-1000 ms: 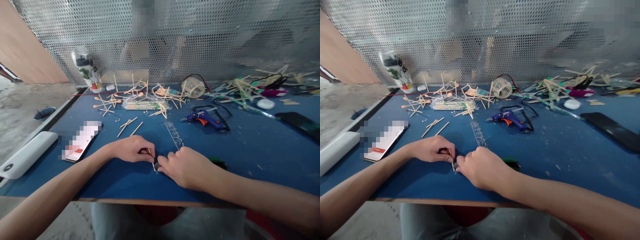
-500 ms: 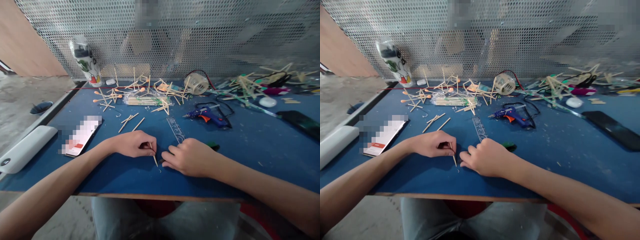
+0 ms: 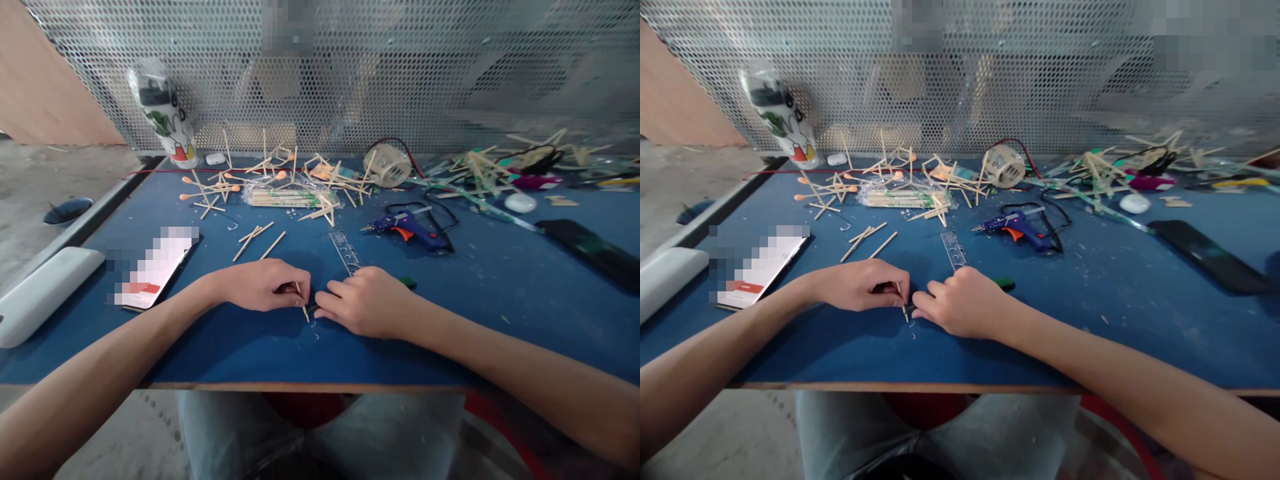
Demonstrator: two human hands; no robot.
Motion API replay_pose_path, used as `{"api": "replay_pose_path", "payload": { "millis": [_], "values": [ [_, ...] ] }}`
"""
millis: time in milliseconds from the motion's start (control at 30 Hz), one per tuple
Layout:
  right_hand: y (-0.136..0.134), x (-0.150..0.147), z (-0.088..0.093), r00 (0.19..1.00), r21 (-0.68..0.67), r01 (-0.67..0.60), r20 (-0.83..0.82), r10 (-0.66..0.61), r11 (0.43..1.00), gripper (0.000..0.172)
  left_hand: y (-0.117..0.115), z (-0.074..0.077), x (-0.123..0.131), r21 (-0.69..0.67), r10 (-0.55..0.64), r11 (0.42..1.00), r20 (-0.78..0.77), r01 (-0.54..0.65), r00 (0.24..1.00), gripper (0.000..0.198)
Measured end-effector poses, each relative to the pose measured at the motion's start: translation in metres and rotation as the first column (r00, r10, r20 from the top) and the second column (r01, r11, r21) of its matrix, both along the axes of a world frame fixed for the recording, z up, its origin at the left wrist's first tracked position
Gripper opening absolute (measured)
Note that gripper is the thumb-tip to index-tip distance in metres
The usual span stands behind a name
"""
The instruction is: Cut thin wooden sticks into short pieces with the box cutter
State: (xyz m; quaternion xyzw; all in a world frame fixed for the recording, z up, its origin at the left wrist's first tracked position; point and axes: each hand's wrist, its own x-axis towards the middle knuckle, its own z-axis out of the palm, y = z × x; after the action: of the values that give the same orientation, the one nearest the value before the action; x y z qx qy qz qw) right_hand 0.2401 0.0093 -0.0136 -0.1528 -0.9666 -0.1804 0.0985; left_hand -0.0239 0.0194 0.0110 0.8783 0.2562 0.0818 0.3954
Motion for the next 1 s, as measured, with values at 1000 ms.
{"api": "replay_pose_path", "payload": {
  "millis": [1000],
  "values": [
    [0.008, -0.001, 0.001, 0.999, -0.082, -0.033, 0.018, 0.034, 0.996, 0.034, 0.002, -0.001, 0.001, 0.001, 0.0, 1.0, 0.004, 0.0, 1.0, 0.011]
  ]
}}
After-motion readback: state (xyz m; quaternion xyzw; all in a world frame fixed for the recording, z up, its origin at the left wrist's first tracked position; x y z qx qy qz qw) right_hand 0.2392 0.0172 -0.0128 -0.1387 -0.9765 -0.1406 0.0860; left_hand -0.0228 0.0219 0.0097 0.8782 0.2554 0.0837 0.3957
